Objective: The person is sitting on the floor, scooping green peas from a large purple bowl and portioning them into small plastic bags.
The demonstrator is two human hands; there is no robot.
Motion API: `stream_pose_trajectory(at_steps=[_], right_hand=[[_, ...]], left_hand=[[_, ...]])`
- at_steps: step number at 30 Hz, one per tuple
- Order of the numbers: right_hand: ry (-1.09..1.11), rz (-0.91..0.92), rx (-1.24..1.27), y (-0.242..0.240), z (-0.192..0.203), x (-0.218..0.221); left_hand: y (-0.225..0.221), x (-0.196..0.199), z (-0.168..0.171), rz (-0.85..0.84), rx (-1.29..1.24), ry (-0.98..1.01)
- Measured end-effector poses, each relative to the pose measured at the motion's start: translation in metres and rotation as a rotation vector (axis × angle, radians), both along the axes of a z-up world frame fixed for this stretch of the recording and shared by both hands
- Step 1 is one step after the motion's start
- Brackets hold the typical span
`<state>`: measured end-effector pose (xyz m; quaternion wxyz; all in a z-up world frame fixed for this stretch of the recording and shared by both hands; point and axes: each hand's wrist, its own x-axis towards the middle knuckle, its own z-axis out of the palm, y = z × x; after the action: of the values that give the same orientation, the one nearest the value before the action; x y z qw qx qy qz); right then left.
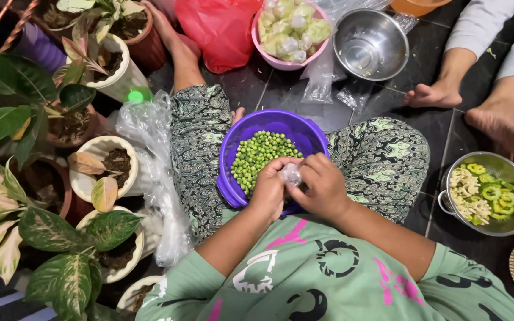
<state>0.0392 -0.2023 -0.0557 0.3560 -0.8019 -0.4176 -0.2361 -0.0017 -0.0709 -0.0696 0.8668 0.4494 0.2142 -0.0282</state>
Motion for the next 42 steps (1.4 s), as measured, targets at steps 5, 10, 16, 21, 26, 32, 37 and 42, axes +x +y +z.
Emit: stream_pose_trajectory(at_steps=[5, 10, 16, 21, 26, 32, 37, 42], right_hand=[[-0.026, -0.058, -0.052, -0.005, -0.002, 0.002], [-0.004, -0.098, -0.058, -0.010, 0.000, 0.007], [0.314, -0.087, 0.042, -0.025, -0.009, 0.012], [0.621, 0.006, 0.206, -0.033, -0.032, 0.015], [0.540, 0.001, 0.173, -0.027, -0.012, 0.004], [0.232, 0.036, -0.070, -0.023, 0.004, 0.001], [0.114, 0.066, -0.225, -0.024, 0.005, 0.002], [0.547, 0.029, -0.013, -0.028, -0.017, 0.012]], left_hand=[[-0.004, 0.007, -0.035, -0.001, 0.001, 0.051], [-0.010, 0.003, -0.024, -0.014, 0.034, 0.105], [-0.007, -0.003, -0.021, -0.008, 0.031, 0.002], [-0.002, -0.003, -0.031, -0.139, 0.136, -0.156], [-0.001, -0.004, -0.037, -0.155, 0.130, -0.080], [0.000, -0.004, -0.034, -0.180, 0.026, 0.055], [0.004, -0.002, -0.047, -0.227, 0.039, 0.070], [0.011, 0.004, -0.025, -0.242, 0.187, 0.000]])
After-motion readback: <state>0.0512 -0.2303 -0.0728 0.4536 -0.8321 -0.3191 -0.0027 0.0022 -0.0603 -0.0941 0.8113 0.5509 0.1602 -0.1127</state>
